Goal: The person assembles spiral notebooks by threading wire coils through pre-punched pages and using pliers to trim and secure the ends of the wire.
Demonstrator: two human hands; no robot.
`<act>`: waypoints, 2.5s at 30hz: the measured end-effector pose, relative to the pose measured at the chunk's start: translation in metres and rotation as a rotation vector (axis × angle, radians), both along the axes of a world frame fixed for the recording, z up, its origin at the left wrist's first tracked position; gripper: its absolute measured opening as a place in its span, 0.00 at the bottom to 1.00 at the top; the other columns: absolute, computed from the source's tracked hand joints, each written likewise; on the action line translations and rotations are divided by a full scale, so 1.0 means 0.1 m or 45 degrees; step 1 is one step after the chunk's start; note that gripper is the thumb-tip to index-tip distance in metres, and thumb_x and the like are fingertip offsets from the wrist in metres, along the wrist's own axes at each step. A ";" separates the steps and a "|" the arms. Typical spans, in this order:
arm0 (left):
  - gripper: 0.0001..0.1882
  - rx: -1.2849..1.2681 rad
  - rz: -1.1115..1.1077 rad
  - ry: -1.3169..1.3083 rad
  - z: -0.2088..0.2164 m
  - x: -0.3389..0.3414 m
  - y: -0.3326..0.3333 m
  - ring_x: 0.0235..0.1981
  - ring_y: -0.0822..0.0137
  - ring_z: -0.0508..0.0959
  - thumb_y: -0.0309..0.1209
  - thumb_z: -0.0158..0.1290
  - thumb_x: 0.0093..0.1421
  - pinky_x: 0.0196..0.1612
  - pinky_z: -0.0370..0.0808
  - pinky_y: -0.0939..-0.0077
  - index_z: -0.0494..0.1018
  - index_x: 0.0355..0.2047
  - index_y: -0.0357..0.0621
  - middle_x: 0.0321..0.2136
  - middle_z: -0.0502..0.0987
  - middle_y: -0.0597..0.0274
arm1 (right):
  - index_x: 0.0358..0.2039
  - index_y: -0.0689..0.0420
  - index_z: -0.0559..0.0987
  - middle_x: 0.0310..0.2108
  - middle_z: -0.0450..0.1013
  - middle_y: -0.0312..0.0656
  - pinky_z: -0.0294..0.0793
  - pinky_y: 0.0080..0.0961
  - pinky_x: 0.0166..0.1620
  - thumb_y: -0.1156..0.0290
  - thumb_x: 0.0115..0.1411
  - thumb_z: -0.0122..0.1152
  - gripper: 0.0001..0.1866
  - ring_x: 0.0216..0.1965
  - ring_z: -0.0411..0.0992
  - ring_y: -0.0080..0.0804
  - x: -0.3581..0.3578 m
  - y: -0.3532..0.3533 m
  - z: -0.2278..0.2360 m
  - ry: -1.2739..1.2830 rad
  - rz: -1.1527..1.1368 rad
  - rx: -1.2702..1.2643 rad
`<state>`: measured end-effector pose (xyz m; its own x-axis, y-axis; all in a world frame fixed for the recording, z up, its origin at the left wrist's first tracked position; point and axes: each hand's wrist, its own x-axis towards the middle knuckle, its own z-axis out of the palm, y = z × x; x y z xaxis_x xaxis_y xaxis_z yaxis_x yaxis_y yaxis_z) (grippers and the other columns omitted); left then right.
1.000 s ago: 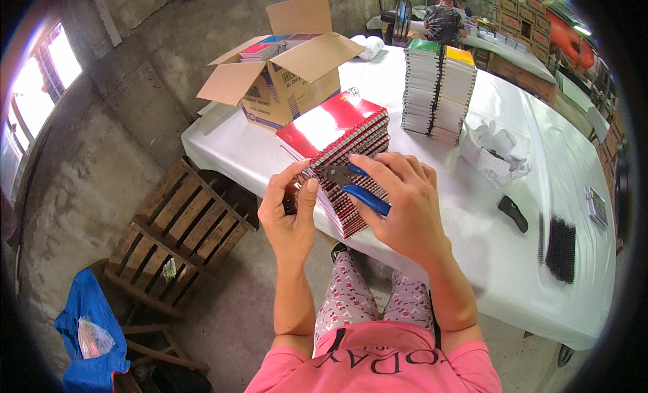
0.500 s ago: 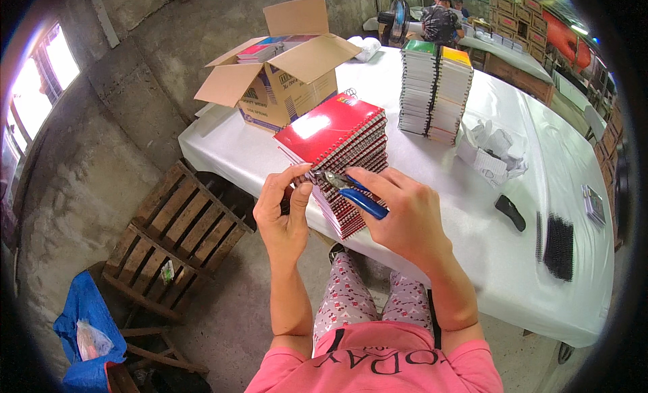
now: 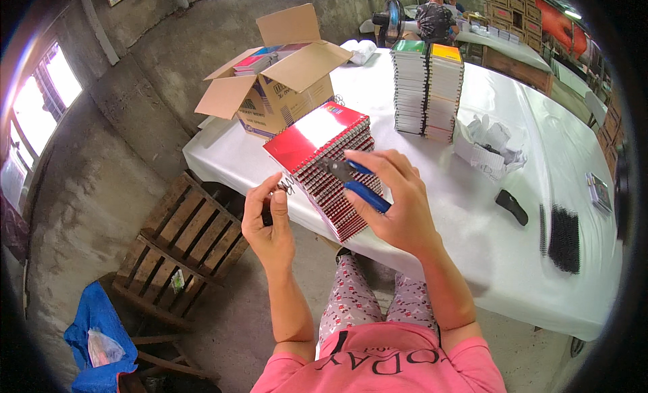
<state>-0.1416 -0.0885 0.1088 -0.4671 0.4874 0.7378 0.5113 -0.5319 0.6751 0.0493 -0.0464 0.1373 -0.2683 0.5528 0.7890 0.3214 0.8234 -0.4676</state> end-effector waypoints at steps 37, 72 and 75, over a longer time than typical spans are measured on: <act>0.10 -0.561 -1.721 -1.225 -0.15 2.91 1.91 0.24 0.75 0.67 0.32 0.48 0.63 0.29 0.69 0.84 0.71 0.36 0.36 0.26 0.70 0.65 | 0.46 0.54 0.75 0.40 0.70 0.42 0.64 0.37 0.43 0.74 0.35 0.63 0.31 0.41 0.68 0.42 2.65 -0.95 -2.05 -0.328 -1.312 -0.280; 0.18 -1.124 -0.784 -1.418 -1.92 0.14 0.02 0.38 0.74 0.68 0.48 0.45 0.62 0.41 0.64 0.76 0.74 0.38 0.49 0.34 0.74 0.71 | 0.56 0.39 0.68 0.45 0.64 0.41 0.61 0.44 0.42 0.57 0.55 0.56 0.26 0.45 0.64 0.38 -0.18 -0.48 -2.37 -0.567 -0.459 -0.263; 0.16 -1.151 -0.744 -1.417 -1.88 0.13 0.01 0.36 0.74 0.68 0.46 0.47 0.61 0.40 0.64 0.76 0.74 0.36 0.49 0.33 0.74 0.69 | 0.57 0.39 0.67 0.47 0.63 0.42 0.62 0.50 0.44 0.56 0.56 0.56 0.27 0.46 0.63 0.40 -0.22 -0.48 -2.44 -0.523 -0.435 -0.409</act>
